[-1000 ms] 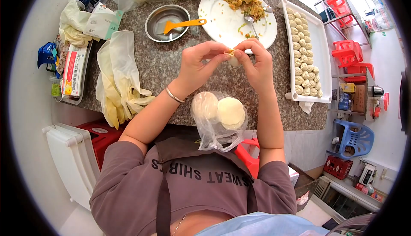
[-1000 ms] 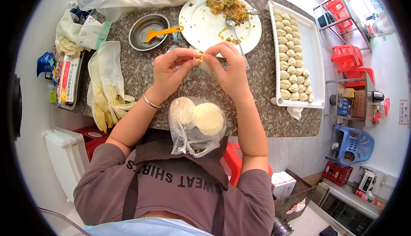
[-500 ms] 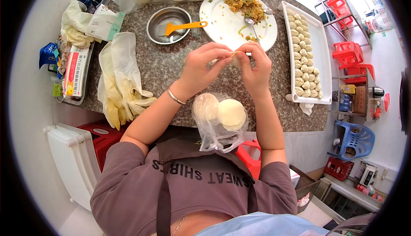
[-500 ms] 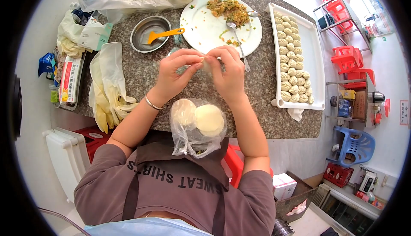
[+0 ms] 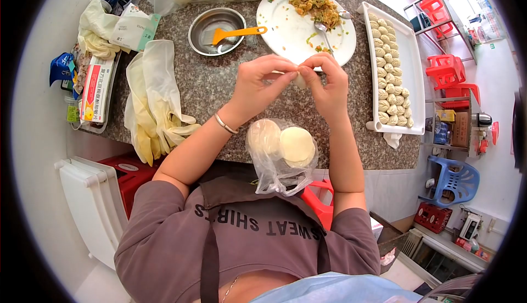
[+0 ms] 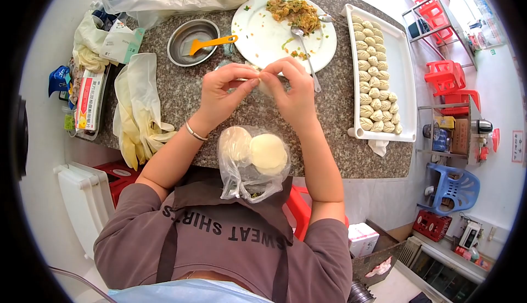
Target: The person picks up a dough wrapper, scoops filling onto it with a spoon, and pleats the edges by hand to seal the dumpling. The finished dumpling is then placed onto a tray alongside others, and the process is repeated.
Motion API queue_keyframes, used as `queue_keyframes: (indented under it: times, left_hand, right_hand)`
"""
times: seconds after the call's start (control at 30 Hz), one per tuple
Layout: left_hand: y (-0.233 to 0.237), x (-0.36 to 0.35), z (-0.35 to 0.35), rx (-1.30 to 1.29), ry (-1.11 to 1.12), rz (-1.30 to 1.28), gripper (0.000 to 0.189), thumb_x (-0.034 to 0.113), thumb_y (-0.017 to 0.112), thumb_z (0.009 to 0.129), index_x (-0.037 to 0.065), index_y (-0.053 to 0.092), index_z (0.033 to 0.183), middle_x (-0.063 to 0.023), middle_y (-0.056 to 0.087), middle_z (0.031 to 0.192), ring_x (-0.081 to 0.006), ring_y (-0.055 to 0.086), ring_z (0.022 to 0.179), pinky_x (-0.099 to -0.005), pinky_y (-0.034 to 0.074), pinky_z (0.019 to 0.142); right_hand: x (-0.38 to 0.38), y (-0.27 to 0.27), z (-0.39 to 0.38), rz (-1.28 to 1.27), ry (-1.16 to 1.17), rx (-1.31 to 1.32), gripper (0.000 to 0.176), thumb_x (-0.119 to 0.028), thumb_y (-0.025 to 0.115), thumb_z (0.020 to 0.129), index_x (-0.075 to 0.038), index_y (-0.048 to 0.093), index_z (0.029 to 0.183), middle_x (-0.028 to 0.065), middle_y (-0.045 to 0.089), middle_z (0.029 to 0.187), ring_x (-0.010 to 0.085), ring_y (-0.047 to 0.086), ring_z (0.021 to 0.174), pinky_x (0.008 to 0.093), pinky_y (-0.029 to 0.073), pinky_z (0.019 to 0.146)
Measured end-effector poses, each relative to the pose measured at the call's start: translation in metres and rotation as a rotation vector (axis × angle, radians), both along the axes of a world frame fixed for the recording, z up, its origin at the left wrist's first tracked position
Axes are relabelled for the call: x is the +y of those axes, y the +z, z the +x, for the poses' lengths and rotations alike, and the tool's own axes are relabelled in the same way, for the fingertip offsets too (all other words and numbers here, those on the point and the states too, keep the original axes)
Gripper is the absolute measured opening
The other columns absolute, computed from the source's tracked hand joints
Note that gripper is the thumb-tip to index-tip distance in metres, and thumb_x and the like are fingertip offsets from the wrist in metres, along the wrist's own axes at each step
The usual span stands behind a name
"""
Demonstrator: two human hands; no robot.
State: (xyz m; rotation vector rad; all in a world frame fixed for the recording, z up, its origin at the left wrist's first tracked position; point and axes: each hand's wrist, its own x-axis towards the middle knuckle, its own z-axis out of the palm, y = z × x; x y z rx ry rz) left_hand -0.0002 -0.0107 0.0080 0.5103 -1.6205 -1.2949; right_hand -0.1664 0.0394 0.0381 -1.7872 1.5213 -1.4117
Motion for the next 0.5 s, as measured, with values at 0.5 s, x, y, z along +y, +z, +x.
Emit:
queue_keyframes:
  times: [0.5]
  left_hand:
    - [-0.015,0.002,-0.006,0.345,-0.244,0.794,0.015,0.015,0.065,0.092,0.005,0.064,0.103,-0.0027,0.067,0.099,-0.0093,0.063,0.089,-0.0238,0.053,0.076]
  right_hand:
    - [-0.001,-0.016,0.008,0.059,-0.049,-0.241,0.009,-0.009,0.068,0.086,0.000,0.065,0.085,0.0088,0.066,0.084,0.0187,0.061,0.083,0.0299,0.047,0.076]
